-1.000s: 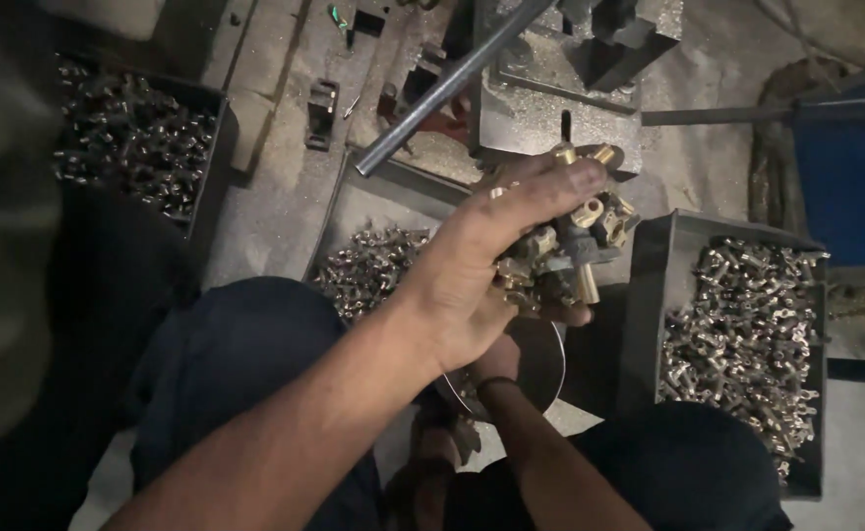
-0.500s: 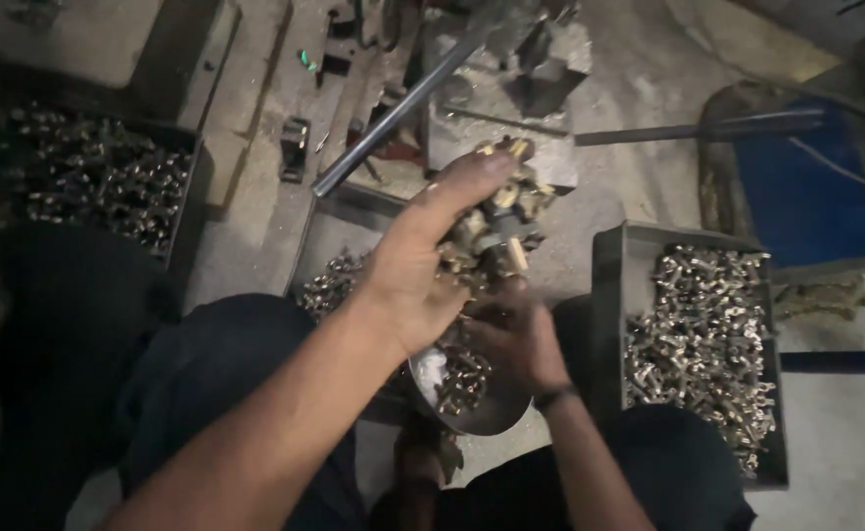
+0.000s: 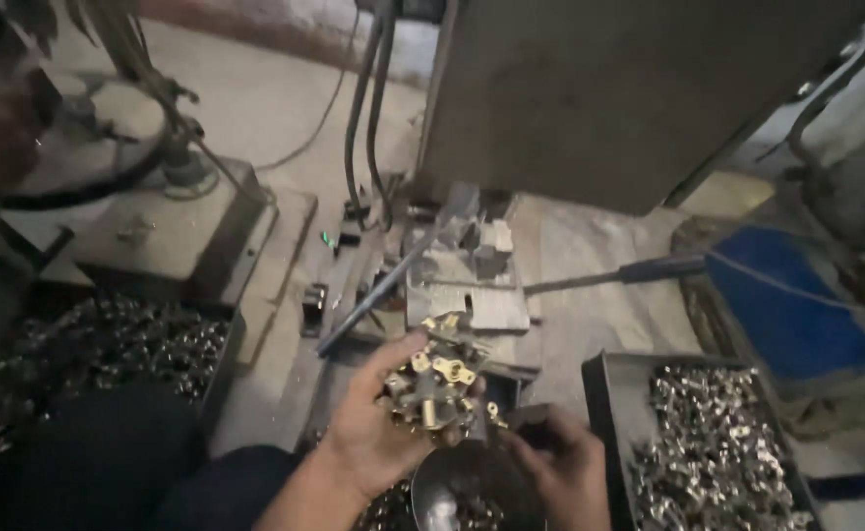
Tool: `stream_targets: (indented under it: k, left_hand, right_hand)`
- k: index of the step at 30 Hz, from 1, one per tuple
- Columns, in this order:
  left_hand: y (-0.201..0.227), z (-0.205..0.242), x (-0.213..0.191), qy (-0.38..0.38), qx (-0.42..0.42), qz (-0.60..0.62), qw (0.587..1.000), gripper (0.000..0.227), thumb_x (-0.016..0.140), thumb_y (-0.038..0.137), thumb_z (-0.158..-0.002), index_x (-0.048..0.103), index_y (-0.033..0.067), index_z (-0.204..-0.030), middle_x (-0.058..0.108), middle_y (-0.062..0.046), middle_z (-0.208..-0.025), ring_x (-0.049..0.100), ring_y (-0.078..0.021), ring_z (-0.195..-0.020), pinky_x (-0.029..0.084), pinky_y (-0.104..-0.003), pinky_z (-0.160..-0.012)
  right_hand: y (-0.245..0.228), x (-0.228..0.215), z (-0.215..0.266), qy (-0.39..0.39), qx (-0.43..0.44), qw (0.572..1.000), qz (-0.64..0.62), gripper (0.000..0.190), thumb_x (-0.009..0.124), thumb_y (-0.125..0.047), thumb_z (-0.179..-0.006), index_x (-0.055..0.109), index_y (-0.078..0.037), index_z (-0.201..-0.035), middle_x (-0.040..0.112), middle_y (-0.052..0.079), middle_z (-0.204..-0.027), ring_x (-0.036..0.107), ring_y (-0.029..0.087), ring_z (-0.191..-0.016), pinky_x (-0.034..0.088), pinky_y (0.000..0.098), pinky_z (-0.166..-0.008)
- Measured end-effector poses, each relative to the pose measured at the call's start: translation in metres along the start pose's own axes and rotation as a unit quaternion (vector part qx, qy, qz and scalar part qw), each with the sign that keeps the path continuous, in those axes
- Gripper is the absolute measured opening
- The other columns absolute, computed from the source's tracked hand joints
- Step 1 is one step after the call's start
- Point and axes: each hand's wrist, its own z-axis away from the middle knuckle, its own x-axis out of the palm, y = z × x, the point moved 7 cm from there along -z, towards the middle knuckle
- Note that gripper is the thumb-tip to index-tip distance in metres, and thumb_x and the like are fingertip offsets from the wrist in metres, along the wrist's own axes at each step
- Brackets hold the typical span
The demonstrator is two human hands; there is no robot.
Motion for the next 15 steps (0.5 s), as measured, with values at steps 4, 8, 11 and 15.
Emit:
stream_targets:
  k: [4, 8, 11, 15]
  left_hand:
    - [0.023, 0.006, 0.008, 0.035, 0.034, -0.003, 0.999, 0.049, 0.059, 0.041, -0.092, 0.066, 0.0031, -0.121, 0.075, -0.018, -0.096, 0.073, -0.0256, -0.076, 0.060, -0.034, -0.054]
    - [0.044, 0.015, -0.002, 0.029, 0.082, 0.042, 0.995, 0.054, 0.059, 0.044, -0.090, 0.064, 0.0055, -0.127, 0.073, -0.019, -0.103, 0.073, -0.0291, -0.086, 0.062, -0.034, -0.055]
    - [0.061, 0.022, 0.000, -0.029, 0.122, 0.079, 0.989, 0.053, 0.059, 0.043, -0.092, 0.060, 0.0090, -0.133, 0.070, -0.018, -0.113, 0.072, -0.0298, -0.097, 0.061, -0.034, -0.057]
    - [0.097, 0.016, -0.009, -0.041, 0.154, 0.086, 0.983, 0.054, 0.061, 0.043, -0.091, 0.060, 0.0086, -0.132, 0.069, -0.017, -0.114, 0.072, -0.0306, -0.100, 0.063, -0.035, -0.061]
  right_hand:
    - [0.024, -0.003, -0.001, 0.012, 0.028, 0.999, -0.016, 0.014, 0.082, 0.002, -0.077, 0.075, 0.005, -0.088, 0.075, 0.005, -0.079, 0.069, 0.010, -0.073, 0.056, 0.0260, -0.067]
    - [0.027, -0.011, 0.006, 0.066, 0.080, 0.994, 0.041, 0.011, 0.083, 0.000, -0.080, 0.076, 0.003, -0.087, 0.074, 0.007, -0.075, 0.065, 0.011, -0.071, 0.054, 0.0272, -0.066]
    - [0.004, -0.007, 0.005, 0.045, 0.039, 0.998, -0.035, 0.010, 0.080, -0.001, -0.080, 0.075, 0.003, -0.088, 0.077, 0.005, -0.081, 0.068, 0.010, -0.075, 0.056, 0.0252, -0.071]
    - [-0.029, -0.004, -0.013, 0.064, -0.033, 0.997, -0.028, 0.012, 0.080, -0.002, -0.081, 0.074, 0.003, -0.090, 0.074, 0.005, -0.084, 0.066, 0.008, -0.078, 0.055, 0.0243, -0.073]
